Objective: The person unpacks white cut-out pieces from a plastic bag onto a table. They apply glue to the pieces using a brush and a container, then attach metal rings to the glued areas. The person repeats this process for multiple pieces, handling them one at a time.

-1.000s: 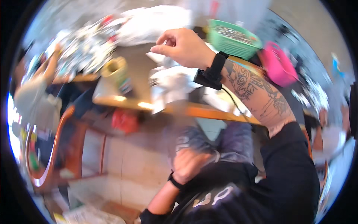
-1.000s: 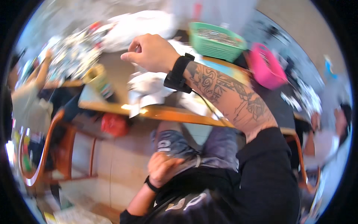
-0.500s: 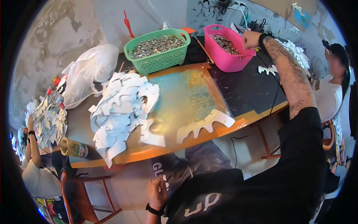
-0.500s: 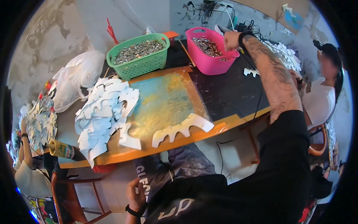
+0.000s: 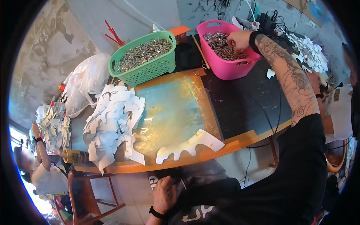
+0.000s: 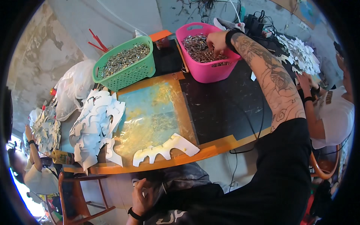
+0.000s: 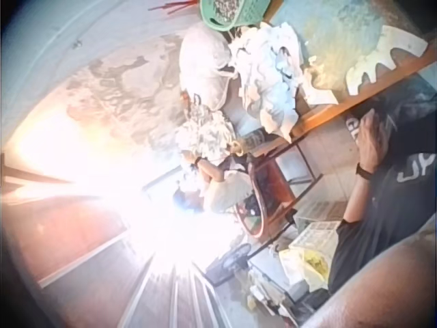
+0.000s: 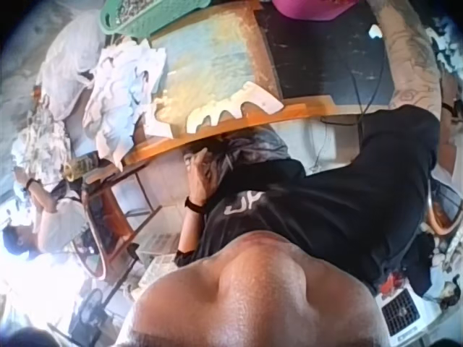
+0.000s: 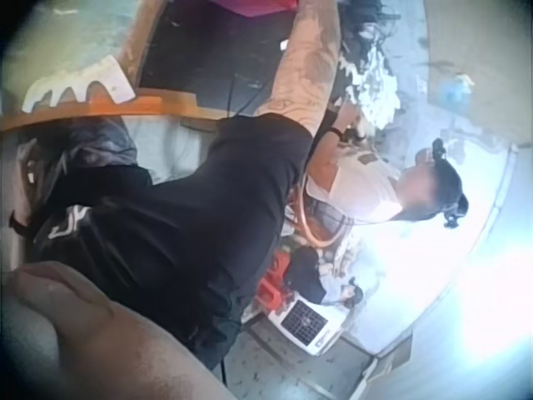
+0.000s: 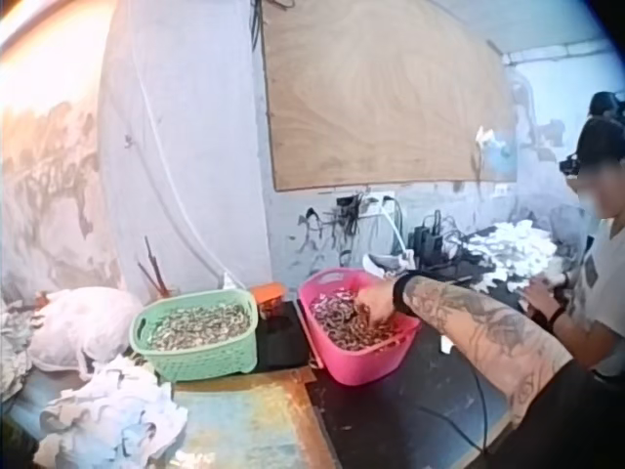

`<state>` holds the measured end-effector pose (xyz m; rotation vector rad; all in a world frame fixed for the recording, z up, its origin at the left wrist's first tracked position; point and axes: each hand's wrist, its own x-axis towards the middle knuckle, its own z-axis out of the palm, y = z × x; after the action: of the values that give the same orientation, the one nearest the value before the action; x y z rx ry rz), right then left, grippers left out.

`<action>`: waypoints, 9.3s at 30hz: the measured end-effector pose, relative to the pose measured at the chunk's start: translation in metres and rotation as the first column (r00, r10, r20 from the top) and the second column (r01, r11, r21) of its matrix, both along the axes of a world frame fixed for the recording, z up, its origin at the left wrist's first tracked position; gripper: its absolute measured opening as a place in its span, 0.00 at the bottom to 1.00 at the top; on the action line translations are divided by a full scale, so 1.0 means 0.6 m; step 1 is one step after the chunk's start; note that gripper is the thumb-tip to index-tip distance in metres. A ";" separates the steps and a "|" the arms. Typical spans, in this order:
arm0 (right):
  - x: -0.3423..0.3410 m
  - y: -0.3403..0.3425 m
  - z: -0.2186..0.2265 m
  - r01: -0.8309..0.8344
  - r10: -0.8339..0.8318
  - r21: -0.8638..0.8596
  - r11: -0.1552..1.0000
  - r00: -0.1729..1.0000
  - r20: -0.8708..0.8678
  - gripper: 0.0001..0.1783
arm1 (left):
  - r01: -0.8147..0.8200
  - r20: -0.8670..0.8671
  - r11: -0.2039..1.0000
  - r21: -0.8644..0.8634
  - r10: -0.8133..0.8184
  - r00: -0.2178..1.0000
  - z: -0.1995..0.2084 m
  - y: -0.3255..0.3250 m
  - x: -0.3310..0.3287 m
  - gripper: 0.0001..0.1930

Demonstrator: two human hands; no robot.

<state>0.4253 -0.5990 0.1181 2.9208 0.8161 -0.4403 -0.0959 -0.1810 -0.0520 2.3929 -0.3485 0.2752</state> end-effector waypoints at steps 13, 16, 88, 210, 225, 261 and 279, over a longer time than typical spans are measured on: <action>-0.042 0.016 0.048 0.218 -0.169 0.333 0.917 0.971 -0.169 0.11 | -0.021 -0.001 0.996 0.082 0.021 1.000 0.014 0.020 -0.060 0.31; -0.066 0.022 0.057 0.271 -0.244 0.379 0.885 0.963 -0.119 0.10 | -0.020 -0.047 0.999 0.030 0.022 0.999 0.016 0.024 -0.072 0.31; -0.405 0.268 -0.072 -0.603 0.640 0.412 0.683 0.766 0.059 0.07 | 0.121 0.160 0.953 0.276 -0.170 0.972 0.042 -0.203 0.127 0.30; -0.656 0.128 -0.206 -0.246 0.038 0.603 0.759 0.941 0.336 0.27 | 0.270 0.086 0.882 -0.385 -0.257 0.962 0.103 -0.105 0.139 0.31; -0.654 0.132 -0.188 -0.173 0.031 0.702 0.690 0.977 0.210 0.21 | -0.145 -0.078 0.665 -0.733 0.130 0.989 0.044 -0.002 0.062 0.24; -0.477 0.269 -0.048 -0.166 0.129 0.664 0.729 0.986 0.104 0.09 | 0.367 0.127 0.915 -0.168 -0.349 0.929 0.060 -0.055 0.091 0.22; -0.495 0.307 -0.105 -0.147 0.284 0.660 0.737 0.953 -0.105 0.07 | 0.181 0.198 0.958 0.221 -0.226 0.954 0.043 -0.097 0.094 0.20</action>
<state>0.1285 -0.4150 0.0549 3.3484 1.6162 -0.5193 -0.0393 -0.2390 -0.0260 2.5015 -0.7555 0.4305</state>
